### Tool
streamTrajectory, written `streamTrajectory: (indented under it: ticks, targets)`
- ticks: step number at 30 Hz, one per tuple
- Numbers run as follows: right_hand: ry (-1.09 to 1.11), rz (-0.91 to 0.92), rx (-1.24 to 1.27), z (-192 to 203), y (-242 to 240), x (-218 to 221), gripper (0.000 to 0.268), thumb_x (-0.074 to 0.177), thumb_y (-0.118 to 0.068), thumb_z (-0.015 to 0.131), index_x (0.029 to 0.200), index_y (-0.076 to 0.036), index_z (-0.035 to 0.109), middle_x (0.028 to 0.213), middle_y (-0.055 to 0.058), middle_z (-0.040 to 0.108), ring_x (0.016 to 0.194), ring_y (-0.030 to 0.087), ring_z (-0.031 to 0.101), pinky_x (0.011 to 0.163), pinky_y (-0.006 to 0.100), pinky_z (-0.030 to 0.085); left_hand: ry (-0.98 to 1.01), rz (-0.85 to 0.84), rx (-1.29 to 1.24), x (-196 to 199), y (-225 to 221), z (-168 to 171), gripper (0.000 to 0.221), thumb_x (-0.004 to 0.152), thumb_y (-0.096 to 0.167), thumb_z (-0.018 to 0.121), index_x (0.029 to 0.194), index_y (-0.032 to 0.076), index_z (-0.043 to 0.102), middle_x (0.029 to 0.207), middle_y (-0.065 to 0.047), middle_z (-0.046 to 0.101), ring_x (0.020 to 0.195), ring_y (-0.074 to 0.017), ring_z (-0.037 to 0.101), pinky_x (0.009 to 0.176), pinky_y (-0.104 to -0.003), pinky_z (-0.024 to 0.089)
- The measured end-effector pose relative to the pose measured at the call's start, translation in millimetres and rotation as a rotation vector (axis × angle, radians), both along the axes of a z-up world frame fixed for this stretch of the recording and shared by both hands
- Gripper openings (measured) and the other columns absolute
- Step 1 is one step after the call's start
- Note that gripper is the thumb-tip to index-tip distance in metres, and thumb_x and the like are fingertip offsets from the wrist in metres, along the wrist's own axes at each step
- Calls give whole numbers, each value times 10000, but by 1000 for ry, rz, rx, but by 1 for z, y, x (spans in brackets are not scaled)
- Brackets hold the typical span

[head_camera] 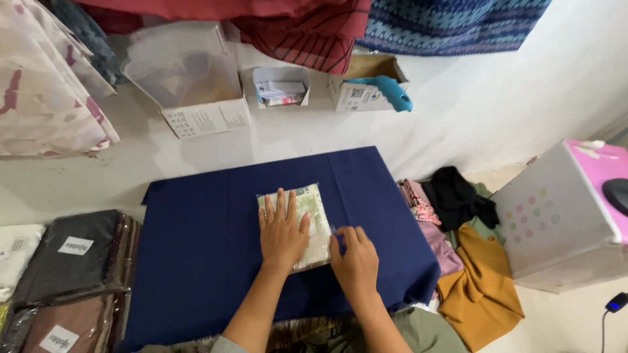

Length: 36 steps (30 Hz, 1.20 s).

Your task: Folding a hijab, cleaning it with a lint roller, and placing it into a plastic packaging bag.

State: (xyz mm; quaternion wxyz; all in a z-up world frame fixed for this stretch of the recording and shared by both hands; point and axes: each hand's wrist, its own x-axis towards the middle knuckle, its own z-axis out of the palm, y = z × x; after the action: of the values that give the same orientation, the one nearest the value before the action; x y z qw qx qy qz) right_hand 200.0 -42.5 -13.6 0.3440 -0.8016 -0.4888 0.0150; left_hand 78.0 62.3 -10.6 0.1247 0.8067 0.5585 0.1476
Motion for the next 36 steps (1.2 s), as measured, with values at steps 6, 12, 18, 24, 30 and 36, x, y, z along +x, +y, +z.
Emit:
streamTrajectory:
  ticks: [6, 12, 18, 24, 30, 36]
  targets:
    - [-486, 311, 596, 19, 41, -25, 193, 932, -109, 733, 1104, -22, 729, 954, 142, 716, 960, 301, 717, 819, 336, 604, 31, -17, -68, -2, 7, -13, 716, 1062, 564, 216, 1665, 180, 170, 1743, -119, 85, 1592, -402, 34, 1280, -554, 39]
    - [-204, 465, -363, 19, 68, -31, 705, 1095, -537, 267, 1617, -64, 291, 1691, 174, 257, 1570, 390, 167, 1264, 583, 126, 48, -86, -18, -8, 17, -30, 657, 1036, 291, 301, 1669, 190, 158, 1756, -87, 25, 1589, -401, 10, 1278, -527, 36]
    - [-148, 457, -362, 9, 71, -25, 674, 1098, -503, 281, 1629, -89, 280, 1706, 149, 233, 1569, 366, 182, 1253, 579, 157, 70, -66, 80, -4, 13, -34, 675, 1015, 260, 331, 1669, 204, 173, 1752, -84, 41, 1580, -398, 22, 1260, -525, 30]
    - [-190, 472, -468, -3, 79, -21, 717, 1081, -570, 215, 1649, -132, 219, 1726, 100, 176, 1586, 320, 138, 1256, 568, 163, 14, -77, 128, -6, 15, -41, 692, 986, 240, 351, 1660, 184, 207, 1742, -104, 89, 1576, -413, 39, 1255, -538, 15]
    - [-197, 471, -492, -9, 81, -20, 714, 1076, -568, 224, 1651, -145, 211, 1728, 92, 168, 1586, 316, 138, 1255, 566, 171, -11, -78, 105, -6, 14, -38, 709, 967, 229, 373, 1655, 175, 214, 1739, -118, 89, 1576, -419, 41, 1255, -549, 25]
    - [-202, 477, -468, -9, 81, -20, 700, 1083, -538, 232, 1649, -126, 220, 1721, 105, 195, 1581, 324, 161, 1250, 566, 182, 15, -79, 3, -7, 12, -23, 731, 949, 182, 416, 1652, 166, 214, 1736, -121, 89, 1580, -415, 41, 1256, -542, 36]
